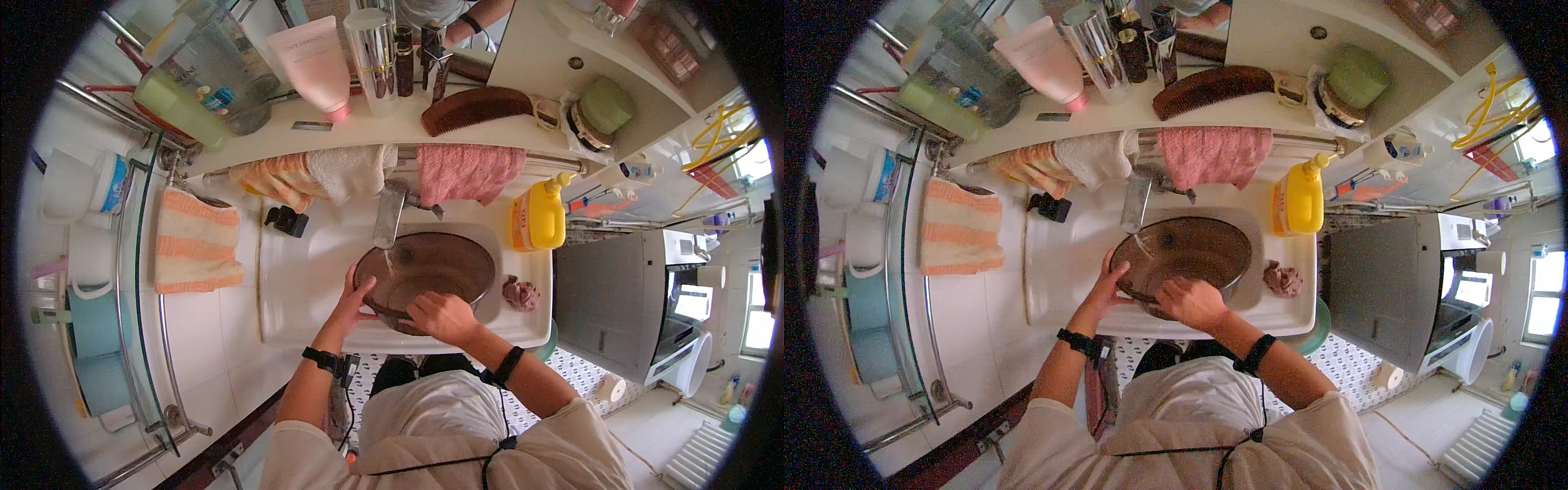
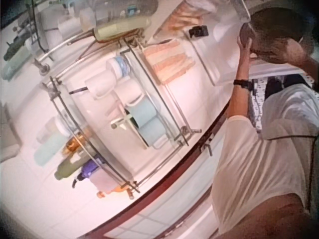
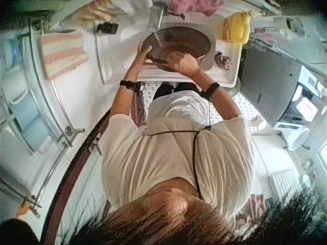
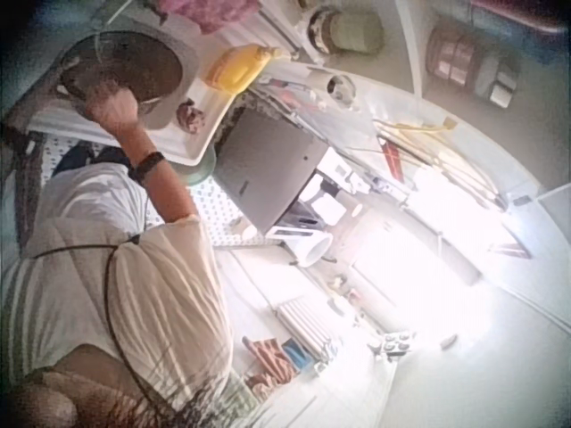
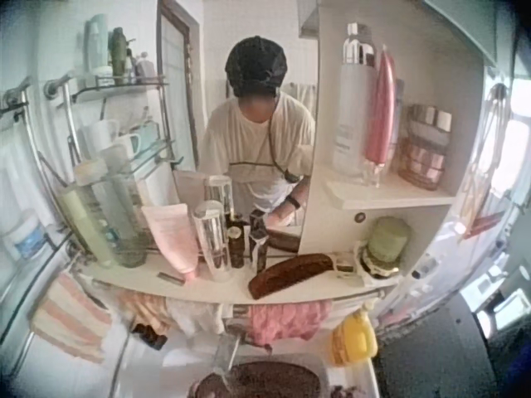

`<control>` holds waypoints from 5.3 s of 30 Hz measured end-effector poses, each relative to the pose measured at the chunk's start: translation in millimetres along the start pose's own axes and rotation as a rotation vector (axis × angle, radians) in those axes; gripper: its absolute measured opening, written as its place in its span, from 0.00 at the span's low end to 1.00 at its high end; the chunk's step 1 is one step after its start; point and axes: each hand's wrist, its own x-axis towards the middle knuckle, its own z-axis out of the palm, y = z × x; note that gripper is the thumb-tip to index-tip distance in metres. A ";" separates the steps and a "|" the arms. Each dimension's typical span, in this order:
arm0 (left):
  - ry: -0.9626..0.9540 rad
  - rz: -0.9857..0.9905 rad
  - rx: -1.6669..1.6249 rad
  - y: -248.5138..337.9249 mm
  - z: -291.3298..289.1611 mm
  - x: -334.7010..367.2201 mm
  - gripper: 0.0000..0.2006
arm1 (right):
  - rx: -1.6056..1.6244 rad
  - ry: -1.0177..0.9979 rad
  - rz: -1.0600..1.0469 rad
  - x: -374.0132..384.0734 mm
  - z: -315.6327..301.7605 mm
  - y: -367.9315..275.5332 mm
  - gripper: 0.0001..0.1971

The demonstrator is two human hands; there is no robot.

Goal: The person washes a brown basin inside a bathroom sink under running water, scrubs its surfaces by hand, and sets it aside before placing a pink basin into the sink to fill it with water.

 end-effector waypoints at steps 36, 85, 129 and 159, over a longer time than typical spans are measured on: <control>-0.134 -0.181 0.114 18.0 -66.1 -3.1 0.21 | 0.582 0.372 0.633 -55.9 -10.7 39.5 0.22; -0.373 0.787 -0.085 -0.9 161.2 -181.4 0.38 | 1.172 1.028 0.883 -259.6 -135.4 -50.2 0.38; -0.462 -0.091 0.743 -496.2 461.4 122.3 0.28 | 0.635 1.165 2.211 -770.7 305.7 58.3 0.14; -0.248 -0.161 0.814 -664.2 430.8 229.2 0.38 | 1.310 1.752 2.238 -864.4 347.1 -8.7 0.24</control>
